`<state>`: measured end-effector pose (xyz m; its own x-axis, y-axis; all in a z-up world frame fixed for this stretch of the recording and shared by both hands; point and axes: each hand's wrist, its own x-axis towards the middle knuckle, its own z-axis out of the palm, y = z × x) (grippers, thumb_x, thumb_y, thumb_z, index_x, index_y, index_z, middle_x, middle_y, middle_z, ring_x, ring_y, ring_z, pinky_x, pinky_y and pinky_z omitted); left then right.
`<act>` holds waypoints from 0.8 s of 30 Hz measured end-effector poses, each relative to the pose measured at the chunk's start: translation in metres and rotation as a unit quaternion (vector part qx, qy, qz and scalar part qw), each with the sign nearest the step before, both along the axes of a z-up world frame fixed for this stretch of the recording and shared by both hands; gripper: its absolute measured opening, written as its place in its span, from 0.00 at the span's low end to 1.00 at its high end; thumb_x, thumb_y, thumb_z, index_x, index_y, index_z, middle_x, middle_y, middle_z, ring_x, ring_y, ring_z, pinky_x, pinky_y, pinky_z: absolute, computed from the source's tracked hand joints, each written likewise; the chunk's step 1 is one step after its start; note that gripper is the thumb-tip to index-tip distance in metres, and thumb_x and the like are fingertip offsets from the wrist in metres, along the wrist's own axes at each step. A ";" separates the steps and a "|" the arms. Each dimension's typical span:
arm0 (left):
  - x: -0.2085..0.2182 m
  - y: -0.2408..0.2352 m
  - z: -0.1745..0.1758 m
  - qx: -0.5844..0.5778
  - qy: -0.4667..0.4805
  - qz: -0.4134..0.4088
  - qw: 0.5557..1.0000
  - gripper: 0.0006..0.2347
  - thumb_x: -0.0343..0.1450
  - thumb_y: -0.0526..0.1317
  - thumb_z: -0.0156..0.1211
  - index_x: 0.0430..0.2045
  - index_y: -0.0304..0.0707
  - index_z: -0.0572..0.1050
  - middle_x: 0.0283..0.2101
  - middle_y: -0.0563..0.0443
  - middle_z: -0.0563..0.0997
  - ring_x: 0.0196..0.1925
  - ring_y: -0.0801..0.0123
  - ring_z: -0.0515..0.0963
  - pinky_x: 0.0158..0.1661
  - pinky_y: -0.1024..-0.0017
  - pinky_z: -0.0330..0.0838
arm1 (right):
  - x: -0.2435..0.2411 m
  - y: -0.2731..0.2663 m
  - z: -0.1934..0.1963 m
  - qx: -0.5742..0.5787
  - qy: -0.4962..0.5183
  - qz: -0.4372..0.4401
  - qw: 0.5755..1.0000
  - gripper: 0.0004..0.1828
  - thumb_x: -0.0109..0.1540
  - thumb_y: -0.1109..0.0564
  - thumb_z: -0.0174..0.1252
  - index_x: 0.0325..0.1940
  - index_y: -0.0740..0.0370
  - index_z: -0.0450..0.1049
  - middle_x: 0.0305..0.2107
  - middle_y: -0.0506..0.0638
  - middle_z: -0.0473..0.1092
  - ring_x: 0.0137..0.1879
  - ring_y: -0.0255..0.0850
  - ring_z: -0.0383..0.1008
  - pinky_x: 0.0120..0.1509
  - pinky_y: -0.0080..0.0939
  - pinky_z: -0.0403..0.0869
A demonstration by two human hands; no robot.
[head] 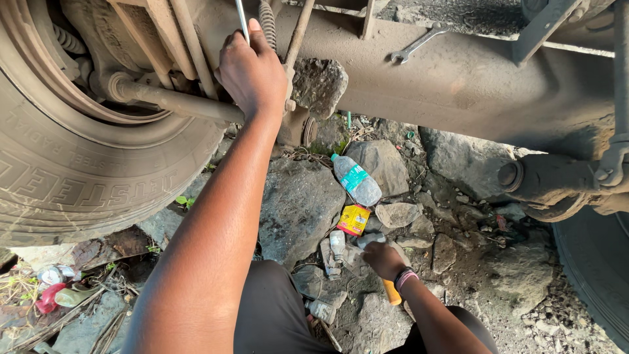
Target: The person works under a vehicle, using a wrench and hammer to loosen and tighten bolts on the suspension system. They adjust a rock to support a component and continue tightening fasteners with both tools.
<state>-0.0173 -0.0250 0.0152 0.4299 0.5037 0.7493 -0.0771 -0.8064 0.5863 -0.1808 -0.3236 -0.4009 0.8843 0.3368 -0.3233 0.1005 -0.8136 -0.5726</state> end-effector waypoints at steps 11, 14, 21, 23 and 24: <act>0.003 0.000 -0.001 0.003 -0.009 0.010 1.000 0.18 0.78 0.49 0.49 0.22 0.36 0.75 0.26 0.45 0.80 0.31 0.48 0.80 0.40 0.50 0.67 | -0.010 0.008 0.008 -0.006 0.077 0.020 0.997 0.25 0.62 0.40 0.58 0.56 0.57 0.75 0.52 0.56 0.75 0.57 0.51 0.76 0.64 0.48 0.73; 0.003 0.001 -0.002 0.004 -0.015 0.008 1.000 0.18 0.77 0.49 0.49 0.23 0.36 0.76 0.26 0.45 0.81 0.31 0.48 0.80 0.40 0.50 0.67 | -0.011 0.008 0.010 -0.008 0.078 0.022 0.997 0.25 0.62 0.40 0.58 0.56 0.57 0.75 0.52 0.56 0.75 0.57 0.51 0.77 0.64 0.47 0.73; 0.004 0.001 -0.003 0.005 -0.015 0.008 1.000 0.18 0.78 0.49 0.49 0.23 0.36 0.76 0.25 0.44 0.81 0.32 0.47 0.80 0.41 0.49 0.68 | -0.013 0.010 0.015 -0.015 0.070 0.029 0.997 0.25 0.61 0.39 0.58 0.56 0.56 0.75 0.51 0.56 0.75 0.56 0.51 0.77 0.63 0.48 0.73; 0.005 0.002 -0.003 0.012 -0.026 0.013 1.000 0.18 0.78 0.49 0.49 0.23 0.36 0.76 0.25 0.44 0.81 0.31 0.47 0.80 0.40 0.49 0.68 | -0.013 0.011 0.018 -0.017 0.077 0.023 0.997 0.26 0.61 0.39 0.59 0.56 0.56 0.75 0.50 0.57 0.76 0.56 0.51 0.77 0.63 0.48 0.73; 0.005 0.002 -0.002 0.017 -0.031 0.018 0.999 0.18 0.78 0.49 0.49 0.22 0.36 0.76 0.25 0.44 0.80 0.31 0.47 0.80 0.40 0.49 0.68 | -0.013 0.011 0.020 -0.018 0.080 0.020 0.996 0.26 0.61 0.39 0.59 0.56 0.56 0.75 0.50 0.57 0.76 0.56 0.51 0.77 0.63 0.48 0.73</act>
<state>-0.0119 -0.0235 0.0132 0.3645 0.4910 0.7912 -0.0839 -0.8289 0.5531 -0.1938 -0.3124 -0.3813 0.8070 0.3561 -0.4710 0.0429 -0.8309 -0.5548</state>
